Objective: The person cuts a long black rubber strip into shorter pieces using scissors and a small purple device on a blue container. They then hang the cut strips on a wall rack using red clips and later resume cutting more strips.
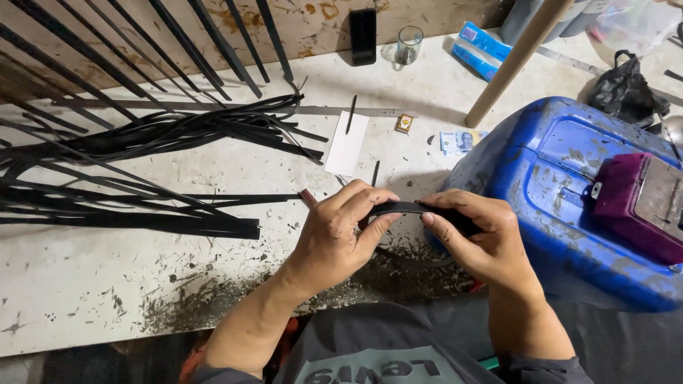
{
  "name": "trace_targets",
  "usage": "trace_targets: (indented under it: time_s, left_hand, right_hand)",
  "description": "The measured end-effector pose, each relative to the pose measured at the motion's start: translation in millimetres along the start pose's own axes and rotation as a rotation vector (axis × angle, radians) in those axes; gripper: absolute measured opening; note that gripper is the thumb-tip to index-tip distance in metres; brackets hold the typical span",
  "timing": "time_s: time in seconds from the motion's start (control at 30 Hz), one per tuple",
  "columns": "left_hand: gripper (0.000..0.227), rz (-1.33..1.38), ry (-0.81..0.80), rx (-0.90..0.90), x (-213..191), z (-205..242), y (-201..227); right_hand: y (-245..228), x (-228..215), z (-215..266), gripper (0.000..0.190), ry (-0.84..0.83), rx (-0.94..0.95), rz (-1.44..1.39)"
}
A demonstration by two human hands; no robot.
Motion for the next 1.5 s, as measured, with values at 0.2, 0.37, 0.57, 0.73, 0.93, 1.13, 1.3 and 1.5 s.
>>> trace_targets:
  time_s: [0.2,0.37,0.57,0.73,0.93,1.13,1.3,1.5]
  left_hand:
    - [0.017,0.094,0.045,-0.056,-8,-4,11]
    - [0.015,0.193,0.040,-0.111,-8,0,8]
    - [0.016,0.237,0.014,-0.141,-18,2,10]
    - [0.022,0.206,0.005,-0.127,-24,6,14]
    - [0.018,0.098,0.024,-0.077,-17,13,5]
    - [0.014,0.039,0.038,-0.070,-12,19,-4]
    - [0.011,0.034,0.048,-0.059,-10,20,-11]
    - [0.013,0.073,0.097,-0.091,-5,33,-31]
  right_hand:
    - [-6,7,-1,0.014,-0.019,-0.050,0.004]
    - [-4,8,-2,0.015,-0.039,-0.053,-0.036]
    - [8,10,0,0.012,-0.045,-0.056,-0.082]
    - [12,15,1,0.009,-0.043,-0.013,-0.102]
    - [10,22,-5,0.010,-0.062,0.014,-0.111]
    - [15,26,-6,0.012,-0.100,0.048,-0.116]
    - [18,28,-6,0.014,-0.108,0.071,-0.101]
    - [10,16,-10,0.010,-0.094,0.065,0.022]
Point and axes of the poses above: each hand's wrist, its own z-axis away from the middle knuckle, its own x-axis out of the palm, y = z × x, the point moved 3 cm from there along -z, towards the middle knuckle, and after that the axes turned 10 degrees about -z, right-handed, at the moved point
